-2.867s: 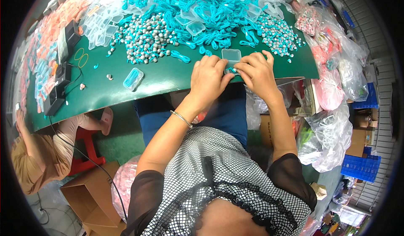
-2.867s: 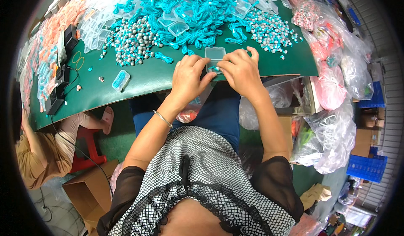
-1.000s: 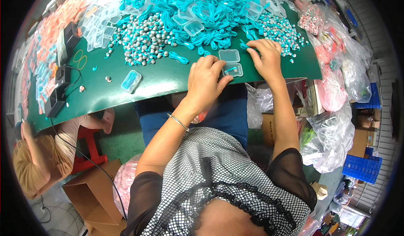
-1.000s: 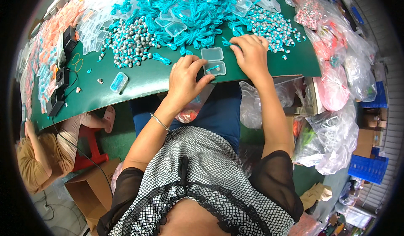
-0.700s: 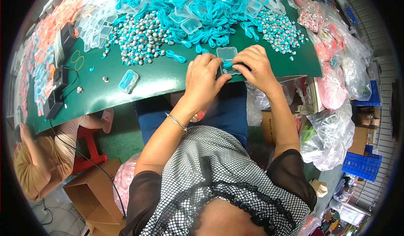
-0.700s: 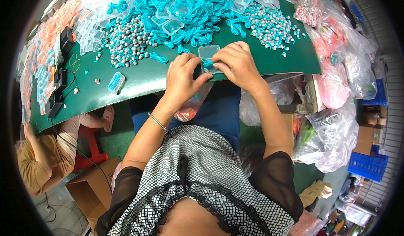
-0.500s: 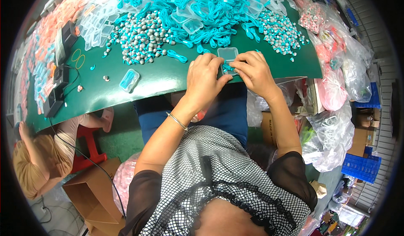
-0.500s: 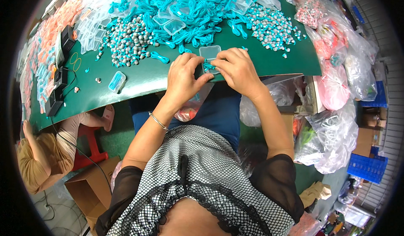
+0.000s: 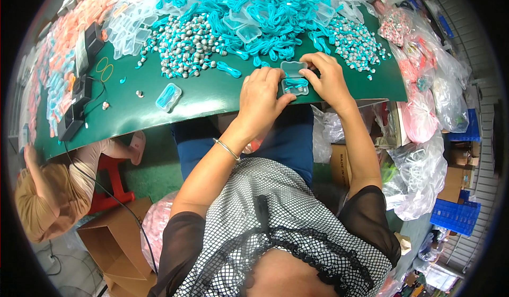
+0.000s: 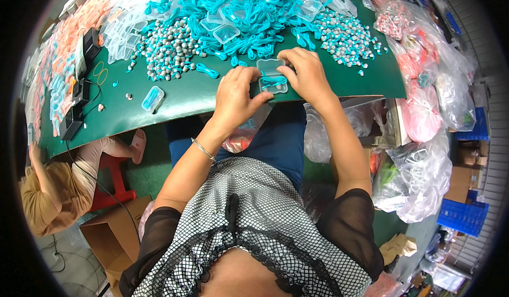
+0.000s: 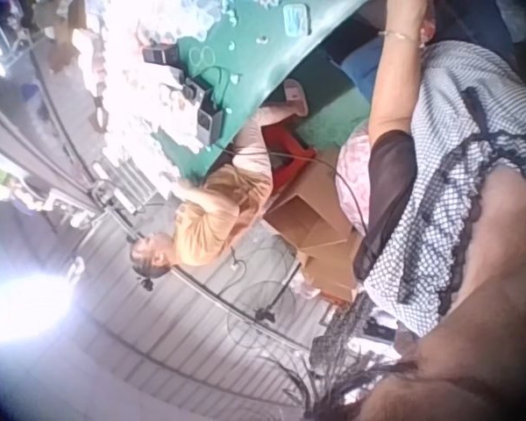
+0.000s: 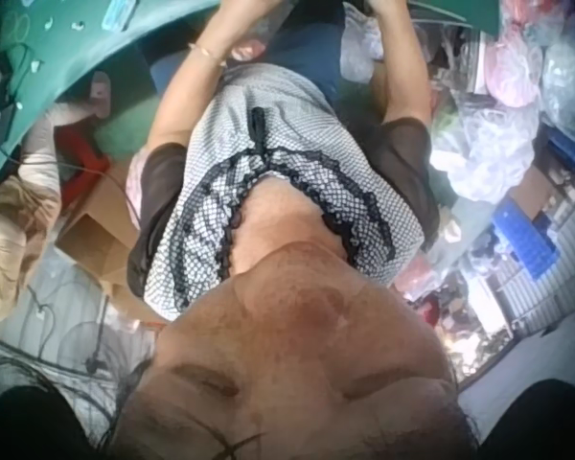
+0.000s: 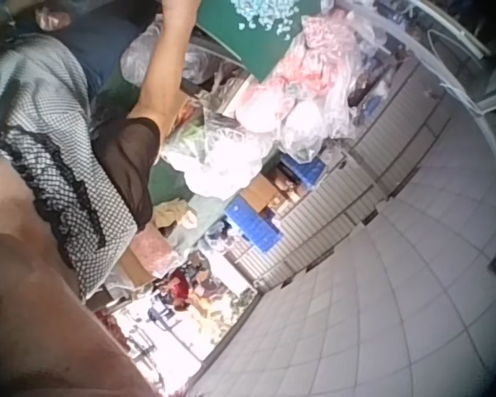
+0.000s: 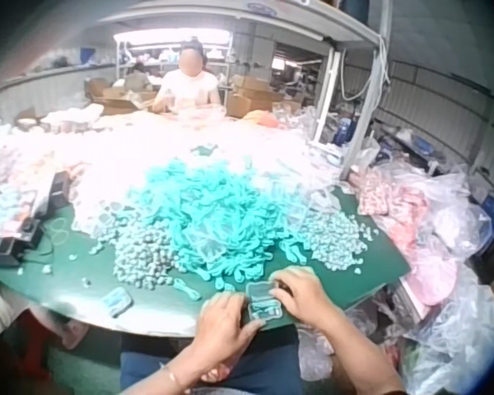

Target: Placing small blue and silver beads into clear plastic storage boxes.

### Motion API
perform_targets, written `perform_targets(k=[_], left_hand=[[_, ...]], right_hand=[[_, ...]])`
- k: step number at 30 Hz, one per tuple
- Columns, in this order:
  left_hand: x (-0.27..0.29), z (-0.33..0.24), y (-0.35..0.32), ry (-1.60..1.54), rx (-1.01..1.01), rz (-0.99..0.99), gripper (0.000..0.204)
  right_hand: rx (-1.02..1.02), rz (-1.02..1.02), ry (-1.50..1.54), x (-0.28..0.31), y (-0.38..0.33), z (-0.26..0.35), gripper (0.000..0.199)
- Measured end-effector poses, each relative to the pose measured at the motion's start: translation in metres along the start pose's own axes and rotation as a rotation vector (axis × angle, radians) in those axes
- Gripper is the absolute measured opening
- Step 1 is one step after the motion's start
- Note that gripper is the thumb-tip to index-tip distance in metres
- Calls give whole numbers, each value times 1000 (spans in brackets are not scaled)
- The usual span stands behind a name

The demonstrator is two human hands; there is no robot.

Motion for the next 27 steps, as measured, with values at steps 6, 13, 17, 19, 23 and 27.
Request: perform_targets(k=[6,13,17,19,23,27], left_hand=[[1,-2,0,-55,68,-31,61],[0,0,-3,20,-56,6,47],[1,-2,-2,20,-66,20,40],[0,-2,-1,39,-74,-1,38],[2,-8,2,68,-116,8,34],[1,-5,0,64,-190,-4,30]], right_hand=[[106,-112,67,4,-17,3,17],[163,-50,95,8,-42,7,23],[143,-28,111,4,-50,6,31],[138,-49,125,0,-51,6,33],[103,-116,142,-9,-50,8,34],[148,-110,151,-14,-46,9,31]])
Point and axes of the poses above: each hand's wrist, its own y-axis towards the middle knuckle, its own x-axis out of the back of the hand, z = x × y, the point moved 2 cm from there along y, towards the middle knuckle, and after that the axes turned 15 degrees about -x, right-handed, at the moved point
